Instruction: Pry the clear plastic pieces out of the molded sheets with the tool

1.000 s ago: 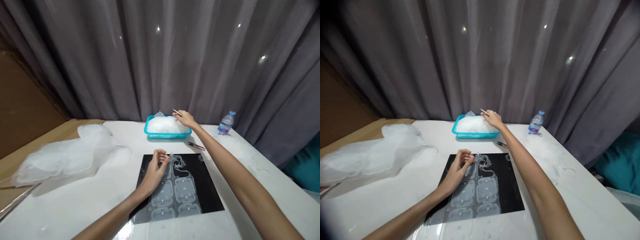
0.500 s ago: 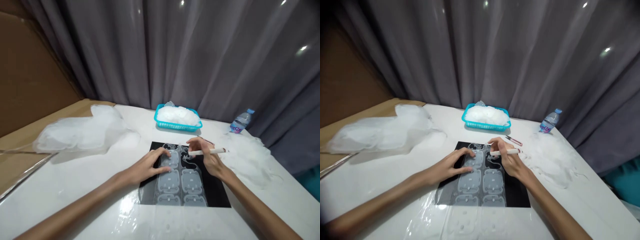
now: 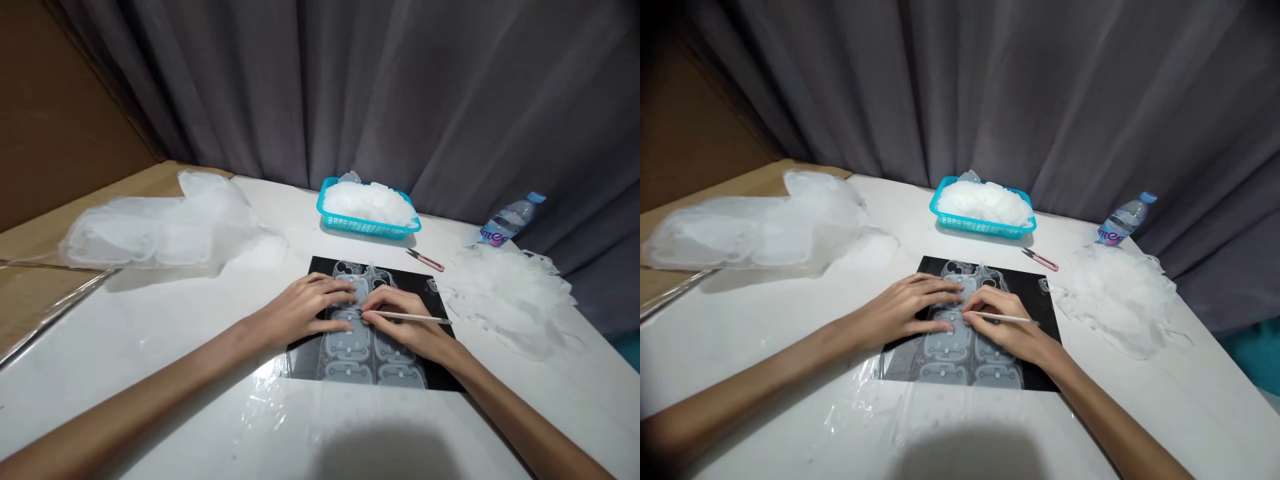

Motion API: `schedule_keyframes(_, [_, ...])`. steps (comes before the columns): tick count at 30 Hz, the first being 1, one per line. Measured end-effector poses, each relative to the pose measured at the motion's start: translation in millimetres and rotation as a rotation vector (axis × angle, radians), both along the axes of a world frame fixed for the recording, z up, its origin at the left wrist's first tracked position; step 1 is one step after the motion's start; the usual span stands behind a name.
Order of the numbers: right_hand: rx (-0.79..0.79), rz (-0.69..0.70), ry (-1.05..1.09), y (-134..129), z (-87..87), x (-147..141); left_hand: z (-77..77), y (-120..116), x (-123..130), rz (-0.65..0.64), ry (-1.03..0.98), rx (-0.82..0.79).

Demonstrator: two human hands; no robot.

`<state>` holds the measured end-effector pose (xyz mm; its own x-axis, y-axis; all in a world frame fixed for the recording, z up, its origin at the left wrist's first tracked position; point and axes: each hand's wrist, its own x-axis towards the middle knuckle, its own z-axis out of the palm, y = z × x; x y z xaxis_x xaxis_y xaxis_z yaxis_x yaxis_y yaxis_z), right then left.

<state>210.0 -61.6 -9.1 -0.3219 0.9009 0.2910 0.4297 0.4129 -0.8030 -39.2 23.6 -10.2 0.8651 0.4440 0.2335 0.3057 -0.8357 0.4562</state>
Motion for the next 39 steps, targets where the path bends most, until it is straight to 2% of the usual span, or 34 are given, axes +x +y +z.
schedule_keyframes(3, [-0.02,0.016,0.013,-1,-2.4,0,0.3,-1,1,0.051,0.046,-0.019])
schedule_keyframes(8, [0.04,0.005,-0.031,1,0.4,0,4.6,-2,4,0.106,0.1,-0.011])
schedule_keyframes(12, [0.054,0.028,-0.033,2,-3.7,0,4.5,-2,5,0.127,0.114,0.001])
schedule_keyframes(21, [0.078,0.046,-0.026,2,-10.0,0,6.2,0,6,0.094,0.117,0.0])
schedule_keyframes(29, [0.166,0.095,-0.137,1,-8.5,-2,3.5,1,6,0.057,0.085,0.003])
schedule_keyframes(34, [0.293,0.151,-0.241,2,-8.6,-2,3.0,3,6,0.046,0.101,0.065])
schedule_keyframes(39, [0.281,0.141,-0.271,-3,-3.4,11,3.9,4,5,0.06,0.156,0.14])
